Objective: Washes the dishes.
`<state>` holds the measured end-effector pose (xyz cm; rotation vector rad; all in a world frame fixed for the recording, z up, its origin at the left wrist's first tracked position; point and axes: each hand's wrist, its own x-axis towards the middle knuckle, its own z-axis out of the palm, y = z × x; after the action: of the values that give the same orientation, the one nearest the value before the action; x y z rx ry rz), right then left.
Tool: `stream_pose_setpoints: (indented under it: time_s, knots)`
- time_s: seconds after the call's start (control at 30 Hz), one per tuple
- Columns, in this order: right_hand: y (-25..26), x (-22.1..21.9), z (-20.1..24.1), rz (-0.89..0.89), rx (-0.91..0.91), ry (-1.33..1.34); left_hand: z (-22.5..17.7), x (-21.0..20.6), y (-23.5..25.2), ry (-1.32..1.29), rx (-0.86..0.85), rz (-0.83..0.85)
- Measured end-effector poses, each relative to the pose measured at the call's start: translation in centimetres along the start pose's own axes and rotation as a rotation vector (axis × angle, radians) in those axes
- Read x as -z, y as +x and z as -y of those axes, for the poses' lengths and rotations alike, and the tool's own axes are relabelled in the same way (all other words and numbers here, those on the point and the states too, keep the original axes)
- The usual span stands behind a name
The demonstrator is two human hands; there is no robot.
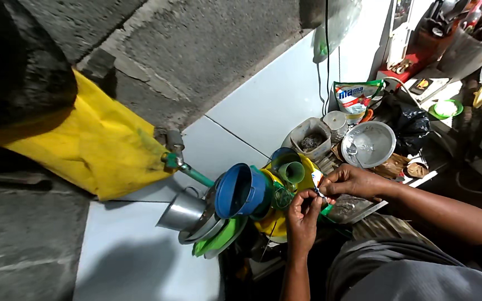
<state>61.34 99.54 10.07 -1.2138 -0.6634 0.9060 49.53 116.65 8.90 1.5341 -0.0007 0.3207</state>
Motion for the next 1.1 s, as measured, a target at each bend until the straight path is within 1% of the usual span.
stream_pose_setpoints:
  time_s: [0.1, 0.23, 0.3, 0.57, 0.67, 0.8, 1.1]
  knots:
    - [0.0, 0.1, -0.1, -0.001, 0.044, -0.045, -0.3, -0.1, 0.0, 0.039, -0.005, -0.006]
    - [-0.1, 0.2, 0.4, -0.031, 0.135, -0.366, -0.8, -0.4, -0.1, 0.144, 0.003, -0.041]
    - [-0.1, 0.2, 0.7, -0.026, 0.165, -0.47, -0.9, -0.4, -0.1, 0.189, 0.005, -0.054]
    - [0.3, 0.5, 1.4, 0.03, 0.185, -0.63, -0.4, -0.1, -0.2, 0.291, -0.043, -0.048]
    - [0.6, 0.8, 1.3, 0.058, 0.17, -0.603, -0.3, -0.1, -0.3, 0.296, -0.027, -0.048]
    - [0.9, 1.3, 0.9, 0.089, 0.118, -0.491, -0.3, -0.1, -0.3, 0.281, -0.031, -0.044]
    - [0.8, 1.1, 0.5, 0.076, 0.056, -0.334, -0.3, 0.0, -0.5, 0.206, -0.031, -0.052]
